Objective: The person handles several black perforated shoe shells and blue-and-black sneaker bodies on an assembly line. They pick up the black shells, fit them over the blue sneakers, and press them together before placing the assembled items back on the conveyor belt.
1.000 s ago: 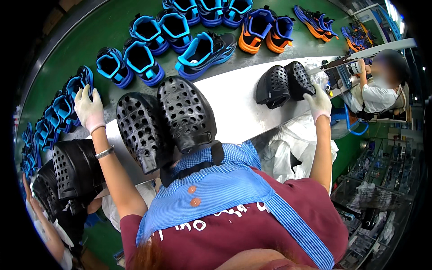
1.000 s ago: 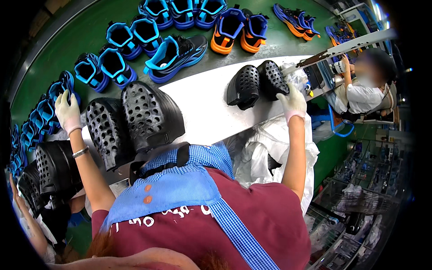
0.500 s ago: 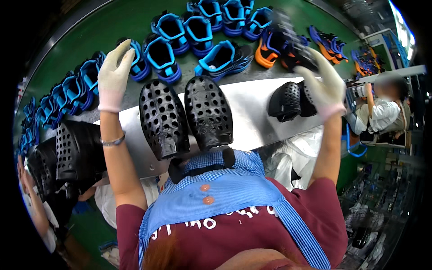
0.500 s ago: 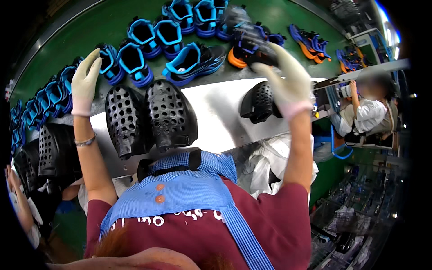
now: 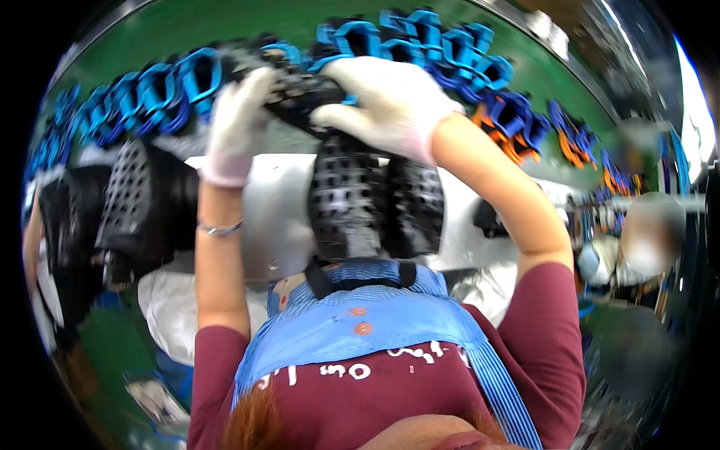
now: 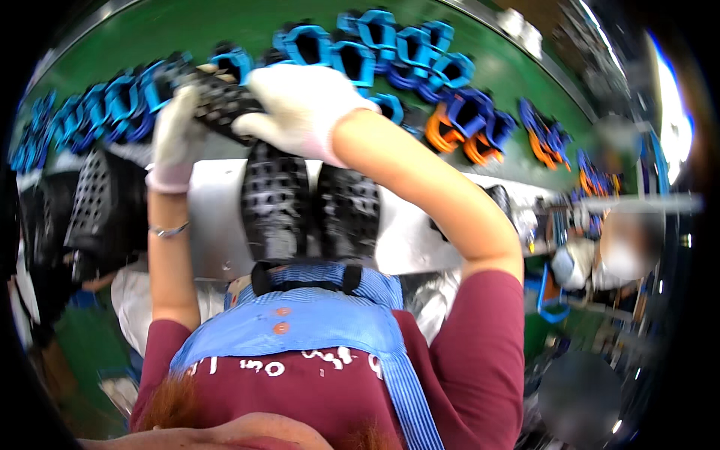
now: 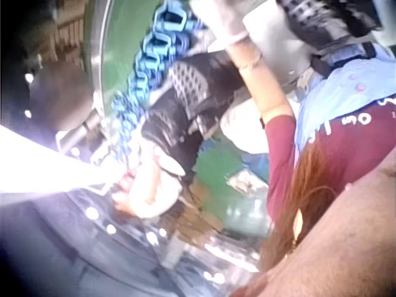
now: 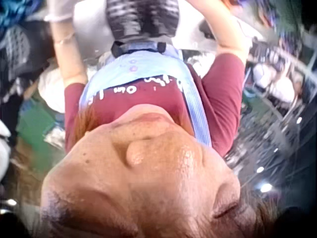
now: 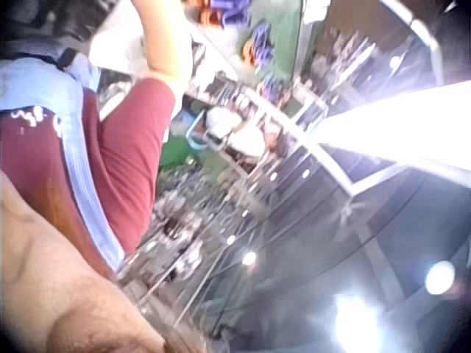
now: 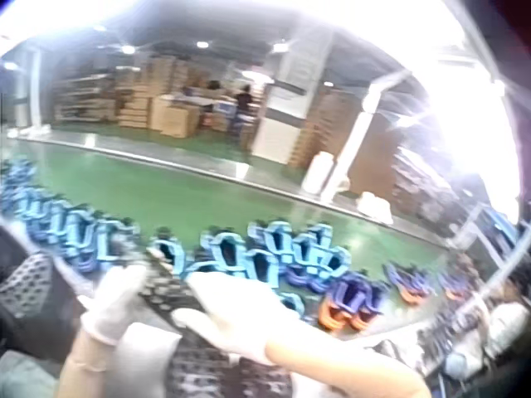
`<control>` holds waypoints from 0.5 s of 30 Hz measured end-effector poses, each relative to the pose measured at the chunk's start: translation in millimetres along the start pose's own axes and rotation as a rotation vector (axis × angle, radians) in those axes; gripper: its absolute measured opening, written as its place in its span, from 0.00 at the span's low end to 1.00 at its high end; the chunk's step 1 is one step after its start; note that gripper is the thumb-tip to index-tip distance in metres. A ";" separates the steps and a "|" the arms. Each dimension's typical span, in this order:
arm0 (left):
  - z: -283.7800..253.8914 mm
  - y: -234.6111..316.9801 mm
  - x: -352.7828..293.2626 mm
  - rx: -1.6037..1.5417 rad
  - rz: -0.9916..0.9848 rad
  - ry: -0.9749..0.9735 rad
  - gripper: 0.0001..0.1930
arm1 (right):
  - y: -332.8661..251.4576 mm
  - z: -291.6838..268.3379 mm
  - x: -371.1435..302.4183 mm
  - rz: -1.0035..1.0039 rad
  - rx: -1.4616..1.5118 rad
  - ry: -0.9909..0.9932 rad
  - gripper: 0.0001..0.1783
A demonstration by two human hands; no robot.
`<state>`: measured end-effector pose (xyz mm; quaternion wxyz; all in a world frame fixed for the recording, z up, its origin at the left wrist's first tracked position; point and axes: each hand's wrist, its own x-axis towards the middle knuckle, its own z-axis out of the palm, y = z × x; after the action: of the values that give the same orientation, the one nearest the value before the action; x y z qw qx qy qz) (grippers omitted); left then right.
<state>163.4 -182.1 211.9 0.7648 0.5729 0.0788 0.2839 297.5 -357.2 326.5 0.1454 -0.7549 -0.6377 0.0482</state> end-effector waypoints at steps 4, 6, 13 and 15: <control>6.7 -16.8 -0.5 -0.450 -0.050 0.050 0.15 | -9.5 5.7 17.4 0.072 0.043 -0.041 0.24; 13.5 -8.6 -5.7 -0.443 -0.037 0.027 0.16 | -6.1 9.4 25.8 0.117 0.025 -0.065 0.23; -26.1 -7.3 -1.4 0.249 -0.254 0.132 0.23 | 0.3 21.6 59.5 0.200 0.040 -0.268 0.24; -39.9 -27.0 1.4 0.925 0.148 0.196 0.25 | 3.7 24.8 75.3 0.235 -0.048 -0.302 0.25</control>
<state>156.1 -153.1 174.2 0.3964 0.8276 0.2278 0.3256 308.3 -280.3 310.4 0.0231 -0.8117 -0.5605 0.1624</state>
